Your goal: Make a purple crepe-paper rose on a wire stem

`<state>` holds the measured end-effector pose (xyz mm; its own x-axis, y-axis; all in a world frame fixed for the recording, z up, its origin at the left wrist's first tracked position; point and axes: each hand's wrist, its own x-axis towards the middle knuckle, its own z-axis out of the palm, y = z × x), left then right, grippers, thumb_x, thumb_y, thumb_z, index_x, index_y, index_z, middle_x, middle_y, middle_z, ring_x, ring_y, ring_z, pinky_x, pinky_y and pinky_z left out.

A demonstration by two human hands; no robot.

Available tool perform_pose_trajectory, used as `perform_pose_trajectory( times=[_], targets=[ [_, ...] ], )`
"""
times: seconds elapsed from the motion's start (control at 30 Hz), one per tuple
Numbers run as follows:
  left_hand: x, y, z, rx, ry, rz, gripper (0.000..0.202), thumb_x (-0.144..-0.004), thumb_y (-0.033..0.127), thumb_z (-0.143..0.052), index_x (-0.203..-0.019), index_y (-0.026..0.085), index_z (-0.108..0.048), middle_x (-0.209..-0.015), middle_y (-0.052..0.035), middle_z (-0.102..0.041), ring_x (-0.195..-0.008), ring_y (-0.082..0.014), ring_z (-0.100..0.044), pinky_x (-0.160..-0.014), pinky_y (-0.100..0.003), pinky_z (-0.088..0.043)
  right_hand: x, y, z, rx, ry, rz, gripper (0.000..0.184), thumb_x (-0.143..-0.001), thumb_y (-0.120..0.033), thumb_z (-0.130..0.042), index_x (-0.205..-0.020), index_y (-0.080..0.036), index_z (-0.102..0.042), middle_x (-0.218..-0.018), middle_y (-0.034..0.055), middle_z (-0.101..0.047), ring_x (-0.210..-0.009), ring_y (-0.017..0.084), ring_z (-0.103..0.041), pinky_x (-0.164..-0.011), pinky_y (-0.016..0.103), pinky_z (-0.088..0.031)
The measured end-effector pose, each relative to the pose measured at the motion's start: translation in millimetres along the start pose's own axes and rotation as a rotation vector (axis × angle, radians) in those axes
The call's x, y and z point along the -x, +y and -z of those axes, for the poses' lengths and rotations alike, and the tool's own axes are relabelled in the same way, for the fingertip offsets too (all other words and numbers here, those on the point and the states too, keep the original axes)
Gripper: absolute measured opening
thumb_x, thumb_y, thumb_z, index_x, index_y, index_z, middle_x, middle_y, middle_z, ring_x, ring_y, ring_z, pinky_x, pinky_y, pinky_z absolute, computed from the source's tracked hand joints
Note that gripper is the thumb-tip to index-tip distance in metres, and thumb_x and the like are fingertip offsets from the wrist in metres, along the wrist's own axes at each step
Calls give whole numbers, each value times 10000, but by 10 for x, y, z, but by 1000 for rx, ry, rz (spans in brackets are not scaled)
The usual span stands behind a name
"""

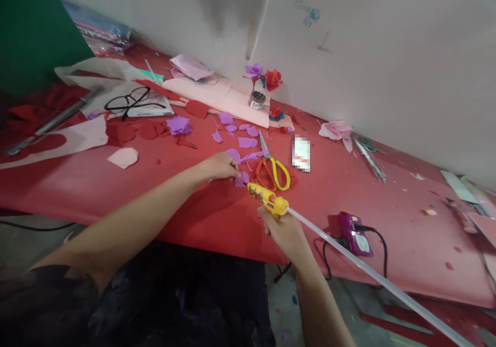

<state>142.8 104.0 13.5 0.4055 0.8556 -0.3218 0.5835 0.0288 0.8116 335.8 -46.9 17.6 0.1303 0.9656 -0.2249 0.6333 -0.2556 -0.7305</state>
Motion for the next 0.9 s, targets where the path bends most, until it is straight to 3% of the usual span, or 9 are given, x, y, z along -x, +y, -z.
perform_pose_trajectory(
  times=[0.23,0.43,0.6,0.9],
  targets=[
    [2,36,-9,-98,46,-2,204,-574,65,-662,-402,137,-579,-375,-14,-469,-454,-140,-481,-525,-275,-381,-106,-92,-39,128,-51,13,498,-825,-604,-480,-502,-228,-520,-450,7,-538,-478,174,-534,-553,304,-402],
    [21,70,23,-198,-20,18,62,-609,121,-633,-550,127,-652,-466,-17,-549,-568,-145,-550,-573,-243,-427,-140,-210,-34,175,-74,-19,497,-804,-642,-451,-557,-220,-539,-443,-4,-522,-444,159,-504,-517,289,-396],
    [24,88,38,-277,-54,26,105,-651,164,-614,-678,115,-703,-564,-46,-619,-647,-160,-586,-615,-244,-449,-157,-228,-20,200,-77,1,525,-819,-645,-418,-506,-226,-472,-451,1,-518,-452,153,-503,-516,280,-397],
    [10,60,29,-226,-60,17,81,-649,168,-629,-626,109,-680,-540,-43,-595,-575,-153,-557,-570,-267,-429,-160,-245,-22,204,-89,-8,530,-821,-624,-421,-469,-229,-449,-436,-1,-505,-451,145,-490,-533,279,-391]
  ],
)
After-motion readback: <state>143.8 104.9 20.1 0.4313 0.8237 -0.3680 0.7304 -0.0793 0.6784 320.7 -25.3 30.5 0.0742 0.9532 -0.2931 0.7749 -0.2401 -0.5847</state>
